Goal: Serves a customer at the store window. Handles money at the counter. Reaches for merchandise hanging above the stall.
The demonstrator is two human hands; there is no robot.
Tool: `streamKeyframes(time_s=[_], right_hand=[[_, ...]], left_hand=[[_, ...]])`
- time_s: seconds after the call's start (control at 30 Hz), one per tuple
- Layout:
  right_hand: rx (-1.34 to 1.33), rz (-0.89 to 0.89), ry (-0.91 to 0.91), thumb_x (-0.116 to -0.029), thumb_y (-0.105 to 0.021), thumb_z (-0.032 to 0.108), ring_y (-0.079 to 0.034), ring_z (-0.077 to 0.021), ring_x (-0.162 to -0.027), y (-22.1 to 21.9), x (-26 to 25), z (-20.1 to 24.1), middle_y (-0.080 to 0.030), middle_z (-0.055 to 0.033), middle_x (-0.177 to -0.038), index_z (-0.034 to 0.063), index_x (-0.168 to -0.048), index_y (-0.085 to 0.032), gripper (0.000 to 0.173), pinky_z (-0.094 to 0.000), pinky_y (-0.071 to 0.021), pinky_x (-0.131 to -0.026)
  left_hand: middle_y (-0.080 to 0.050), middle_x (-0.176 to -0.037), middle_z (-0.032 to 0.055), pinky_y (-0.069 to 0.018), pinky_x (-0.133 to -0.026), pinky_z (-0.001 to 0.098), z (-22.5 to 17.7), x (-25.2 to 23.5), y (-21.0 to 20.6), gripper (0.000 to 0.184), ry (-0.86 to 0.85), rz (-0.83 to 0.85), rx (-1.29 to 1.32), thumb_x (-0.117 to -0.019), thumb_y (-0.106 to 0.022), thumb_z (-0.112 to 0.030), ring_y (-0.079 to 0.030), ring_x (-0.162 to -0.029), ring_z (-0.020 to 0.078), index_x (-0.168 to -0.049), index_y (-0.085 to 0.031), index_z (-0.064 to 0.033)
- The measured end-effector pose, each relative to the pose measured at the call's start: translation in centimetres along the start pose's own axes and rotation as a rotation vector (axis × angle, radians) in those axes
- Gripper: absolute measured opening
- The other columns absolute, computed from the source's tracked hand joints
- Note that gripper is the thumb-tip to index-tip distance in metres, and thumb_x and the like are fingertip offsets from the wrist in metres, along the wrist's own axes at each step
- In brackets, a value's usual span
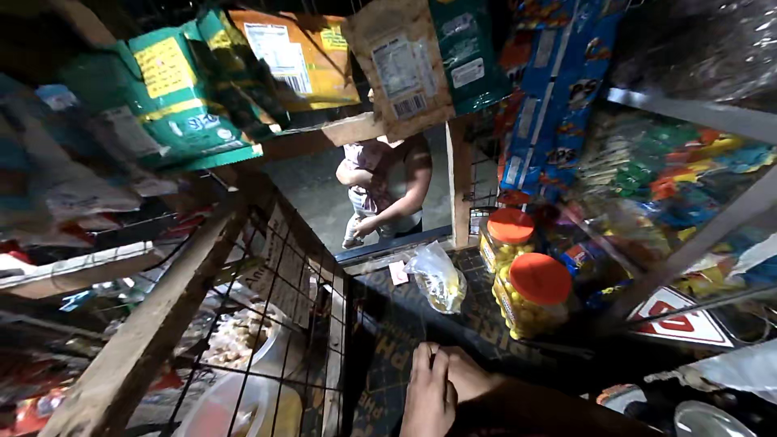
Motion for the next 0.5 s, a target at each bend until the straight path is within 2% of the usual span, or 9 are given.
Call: streamKeyframes(time_s=[0.03, 0.1, 0.17, 0.23, 0.3, 0.37, 0.4, 0.47, 0.5], right_hand=[[-0.052, -0.012, -0.007, -0.0916, -0.07, 0.014, -0.072, -0.0289, -0.1, 0.2, 0.2, 0.1, -0.073, -0.0214, -0.105, -0.0082, -0.11, -0.071, 0.028, -0.045, -0.0565, -0.092], [-0.281, 0.021, -0.099, -0.0936, -0.064, 0.009, -0.069, -0.0198, -0.095, 0.3, 0.5, -0.4, -0.072, -0.0206, -0.099, -0.0125, -0.109, -0.068, 0.027, -0.0345, -0.0545, -0.089], [-0.406, 0.045, -0.146, -0.0958, -0.059, 0.007, -0.066, -0.0131, -0.093, 0.0, 0.5, -0.9, -0.07, -0.0191, -0.1, -0.0136, -0.112, -0.065, 0.027, -0.0276, -0.0522, -0.088], [-0.393, -0.006, -0.183, -0.0981, -0.059, 0.009, -0.065, -0.0043, -0.091, -0.5, 0.4, -1.2, -0.072, -0.0109, -0.1, -0.0074, -0.115, -0.067, 0.025, -0.0202, -0.0513, -0.087], [-0.36, 0.015, -0.281, -0.1021, -0.054, 0.011, -0.063, 0.0005, -0.09, -0.6, 0.3, -1.1, -0.071, -0.0047, -0.1, -0.002, -0.119, -0.067, 0.024, -0.0164, -0.0493, -0.087], [-0.373, -0.016, -0.281, -0.1004, -0.056, 0.009, -0.062, 0.0004, -0.087, -0.8, 0.3, -1.4, -0.071, -0.0041, -0.097, -0.0028, -0.115, -0.067, 0.022, -0.0168, -0.0495, -0.084], [-0.371, -0.008, -0.232, -0.0981, -0.059, 0.009, -0.064, -0.0025, -0.089, -1.0, 0.2, -1.9, -0.071, -0.0063, -0.097, -0.0045, -0.113, -0.067, 0.022, -0.0198, -0.0516, -0.085], [-0.284, 0.044, -0.071, -0.0954, -0.064, 0.012, -0.07, -0.0213, -0.097, -0.8, 0.1, -2.1, -0.072, -0.021, -0.103, -0.0116, -0.114, -0.066, 0.031, -0.0359, -0.0544, -0.09], [-0.254, 0.031, 0.009, -0.0954, -0.064, 0.013, -0.071, -0.0239, -0.095, -0.5, 0.1, -1.8, -0.072, -0.0233, -0.102, -0.013, -0.113, -0.066, 0.031, -0.0365, -0.0556, -0.087]], left_hand=[[-0.061, -0.119, 0.0204, -0.055, -0.092, 0.0458, 0.1, 0.2, 0.0, 0.033, -0.002, 0.006, 0.024, -0.075, -0.066, -0.002, -0.061, -0.113, 0.035, -0.108, -0.071, -0.0021], [-0.061, -0.119, 0.0184, -0.0549, -0.092, 0.0448, -0.1, 0.6, -0.2, 0.039, 0.011, -0.017, 0.02, -0.0723, -0.073, -0.018, -0.06, -0.113, 0.0335, -0.109, -0.071, -0.0044], [-0.062, -0.115, 0.0165, -0.0552, -0.088, 0.0447, -0.3, 0.7, -0.3, 0.042, 0.031, -0.065, -0.016, -0.0694, -0.076, -0.028, -0.061, -0.11, 0.0327, -0.105, -0.072, -0.0057], [-0.063, -0.111, 0.015, -0.0563, -0.084, 0.0448, -0.5, 0.6, -0.4, 0.037, 0.044, -0.107, -0.055, -0.0707, -0.073, -0.027, -0.062, -0.106, 0.0321, -0.102, -0.072, -0.0073], [-0.063, -0.111, 0.0151, -0.0564, -0.081, 0.0469, -0.7, 0.4, -0.6, 0.034, 0.056, -0.102, -0.075, -0.0714, -0.071, -0.023, -0.062, -0.106, 0.0337, -0.102, -0.072, -0.0077], [-0.063, -0.113, 0.0156, -0.0568, -0.082, 0.0479, -0.7, 0.4, -0.6, 0.035, 0.07, -0.064, -0.079, -0.0717, -0.072, -0.021, -0.062, -0.107, 0.0347, -0.104, -0.072, -0.0074], [-0.063, -0.114, 0.0157, -0.0567, -0.083, 0.0472, -0.7, 0.3, -0.6, 0.034, 0.064, -0.056, -0.079, -0.0721, -0.072, -0.02, -0.062, -0.107, 0.0345, -0.104, -0.072, -0.0074], [-0.062, -0.114, 0.0159, -0.0567, -0.084, 0.0452, -0.4, 0.3, -0.7, 0.033, 0.033, -0.063, -0.088, -0.0745, -0.07, -0.02, -0.062, -0.107, 0.0332, -0.105, -0.071, -0.0072], [-0.062, -0.114, 0.0162, -0.0568, -0.084, 0.0448, -0.3, 0.3, -0.7, 0.031, 0.023, -0.066, -0.096, -0.0762, -0.069, -0.019, -0.063, -0.107, 0.0331, -0.105, -0.071, -0.007]])
Point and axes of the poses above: each hand's wrist, its own x-axis away from the middle knuckle, its own y-axis out of the back of the hand, z = x × y, the point moved 4 cm from there along -x, towards the middle knuckle
